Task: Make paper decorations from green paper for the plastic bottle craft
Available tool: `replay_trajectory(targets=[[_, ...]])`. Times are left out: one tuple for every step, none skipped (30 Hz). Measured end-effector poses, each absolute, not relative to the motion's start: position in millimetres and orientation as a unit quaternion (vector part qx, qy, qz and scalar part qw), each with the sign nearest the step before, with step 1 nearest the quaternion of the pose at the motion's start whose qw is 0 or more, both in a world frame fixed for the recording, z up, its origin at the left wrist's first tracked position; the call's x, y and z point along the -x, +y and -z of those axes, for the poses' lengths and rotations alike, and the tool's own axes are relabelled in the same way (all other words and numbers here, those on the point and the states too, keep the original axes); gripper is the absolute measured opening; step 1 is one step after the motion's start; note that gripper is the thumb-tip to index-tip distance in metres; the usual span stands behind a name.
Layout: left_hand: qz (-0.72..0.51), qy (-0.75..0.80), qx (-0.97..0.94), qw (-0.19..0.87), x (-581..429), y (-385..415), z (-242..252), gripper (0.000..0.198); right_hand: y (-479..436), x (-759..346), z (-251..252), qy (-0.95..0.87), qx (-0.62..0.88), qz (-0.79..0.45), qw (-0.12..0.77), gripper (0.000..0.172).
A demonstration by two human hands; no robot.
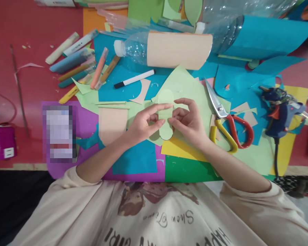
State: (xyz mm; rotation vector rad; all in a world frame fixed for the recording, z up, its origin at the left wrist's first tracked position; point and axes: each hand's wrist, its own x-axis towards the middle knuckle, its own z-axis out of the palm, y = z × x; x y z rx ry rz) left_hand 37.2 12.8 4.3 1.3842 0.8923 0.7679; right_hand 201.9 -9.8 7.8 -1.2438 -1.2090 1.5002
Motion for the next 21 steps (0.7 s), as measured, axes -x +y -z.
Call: replay_trajectory(targets=[[-0.334,0.39,-0.596,0.617,-37,13,-4,0.037,-11,-203,-11,-0.508,0.506,-0.574,0.395,0.039],[-0.336,0.393,-0.591,0.619,-37,13,-3,0.037,-13,-206,-16,-0.542,0.523,-0.541,0.374,0.041],[-0.339,0.397,-0.587,0.619,-37,14,-2,0.037,-16,-211,-22,-0.58,0.544,-0.496,0.35,0.041],[-0.34,0.4,-0.584,0.618,-36,14,-2,0.037,-19,-218,-29,-0.617,0.57,-0.438,0.322,0.04],[-0.341,0.404,-0.582,0.618,-36,14,-1,0.036,-23,-228,-36,-0.647,0.594,-0.369,0.303,0.032],[-0.343,0.406,-0.58,0.617,-35,14,-1,0.036,-26,-240,-43,-0.661,0.619,-0.301,0.297,0.02],[-0.345,0.406,-0.579,0.617,-35,14,-1,0.036,-29,-255,-49,-0.652,0.661,-0.241,0.285,0.01],[-0.346,0.405,-0.579,0.617,-34,14,-1,0.037,-32,-272,-54,-0.62,0.713,-0.181,0.272,0.008],[-0.345,0.405,-0.578,0.619,-34,14,-1,0.037,-35,-291,-58,-0.572,0.773,-0.116,0.25,0.009],[-0.344,0.405,-0.578,0.62,-34,14,-1,0.037,-37,-310,-60,-0.518,0.829,-0.052,0.205,0.011],[-0.343,0.405,-0.578,0.62,-34,14,-2,0.037,-39,-328,-62,-0.463,0.875,-0.011,0.141,0.018],[-0.34,0.405,-0.58,0.62,-34,14,-2,0.037,-40,-344,-62,-0.422,0.903,-0.016,0.08,0.027],[-0.339,0.404,-0.581,0.62,-34,15,-2,0.037,-41,-358,-60,-0.39,0.919,-0.028,0.047,0.032],[-0.338,0.403,-0.583,0.619,-34,15,-2,0.037,-40,-369,-58,-0.367,0.928,-0.067,0.015,0.03],[-0.337,0.402,-0.585,0.619,-34,15,-3,0.037,-39,-376,-56,-0.347,0.93,-0.123,-0.016,0.027],[-0.335,0.402,-0.587,0.617,-34,16,-3,0.037,-38,-380,-53,-0.341,0.928,-0.15,-0.03,0.025],[-0.334,0.403,-0.589,0.616,-34,16,-3,0.037,-37,-381,-51,-0.34,0.926,-0.162,-0.029,0.022],[-0.333,0.404,-0.591,0.614,-34,16,-3,0.036,-37,-382,-48,-0.338,0.927,-0.164,-0.013,0.02],[-0.332,0.405,-0.592,0.612,-34,16,-2,0.036,-38,-382,-46,-0.331,0.931,-0.155,0.016,0.017],[-0.333,0.405,-0.593,0.612,-34,16,-2,0.036,-41,-383,-44,-0.324,0.933,-0.146,0.051,0.013],[-0.334,0.405,-0.593,0.611,-34,16,-2,0.036,-45,-385,-42,-0.329,0.929,-0.148,0.079,0.007]])
